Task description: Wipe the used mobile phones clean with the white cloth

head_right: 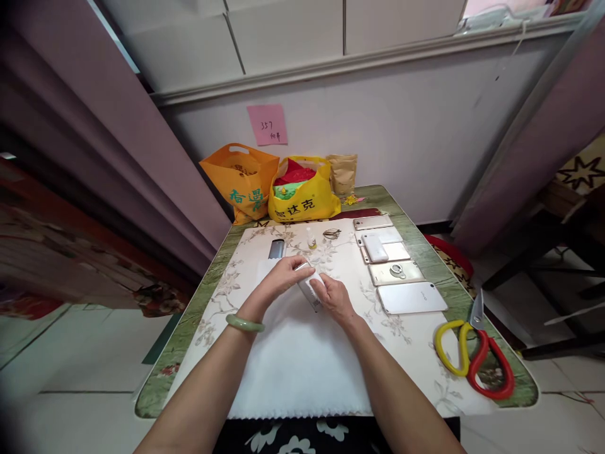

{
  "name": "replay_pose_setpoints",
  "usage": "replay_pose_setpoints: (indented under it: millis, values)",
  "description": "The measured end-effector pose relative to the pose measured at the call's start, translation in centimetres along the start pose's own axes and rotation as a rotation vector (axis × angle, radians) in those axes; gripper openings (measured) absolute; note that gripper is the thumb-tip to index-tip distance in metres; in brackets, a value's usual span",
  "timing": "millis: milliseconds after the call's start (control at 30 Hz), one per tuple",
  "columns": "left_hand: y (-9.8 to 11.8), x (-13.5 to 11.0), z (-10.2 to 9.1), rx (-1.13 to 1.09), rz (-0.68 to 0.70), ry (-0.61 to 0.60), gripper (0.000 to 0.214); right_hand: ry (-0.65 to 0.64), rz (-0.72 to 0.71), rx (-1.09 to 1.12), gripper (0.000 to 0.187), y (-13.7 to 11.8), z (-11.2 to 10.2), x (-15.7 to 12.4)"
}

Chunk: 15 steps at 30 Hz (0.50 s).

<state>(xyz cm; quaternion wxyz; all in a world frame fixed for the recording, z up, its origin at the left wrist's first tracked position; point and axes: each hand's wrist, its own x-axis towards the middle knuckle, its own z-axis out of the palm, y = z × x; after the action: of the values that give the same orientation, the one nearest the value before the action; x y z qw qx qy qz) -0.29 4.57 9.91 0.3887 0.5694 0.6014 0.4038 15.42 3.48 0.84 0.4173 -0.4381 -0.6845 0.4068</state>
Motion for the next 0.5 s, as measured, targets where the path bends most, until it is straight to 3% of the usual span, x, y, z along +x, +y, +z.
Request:
replay_pose_setpoints:
  millis: [67, 133, 300, 500]
  values:
    - [0.1, 0.4, -0.4, 0.029, 0.035, -0.179, 0.025, 0.001, -0.013, 0.017, 0.04, 0.1, 0.0, -0.1]
    - [-0.2, 0.6, -0.2, 0.018, 0.068, -0.187, 0.023, 0.017, -0.009, 0.052, 0.041, 0.2, 0.1, -0.1]
    - [-1.6, 0.4, 1.7, -0.119, 0.027, 0.193, 0.021, 0.165, 0.054, 0.125, 0.043, 0.5, 0.6, 0.2]
    - [-3.2, -2.1, 6.5, -0.202, -0.098, 0.595, 0.019, 0.39, 0.207, 0.236, 0.051, 1.2, 0.7, 1.0]
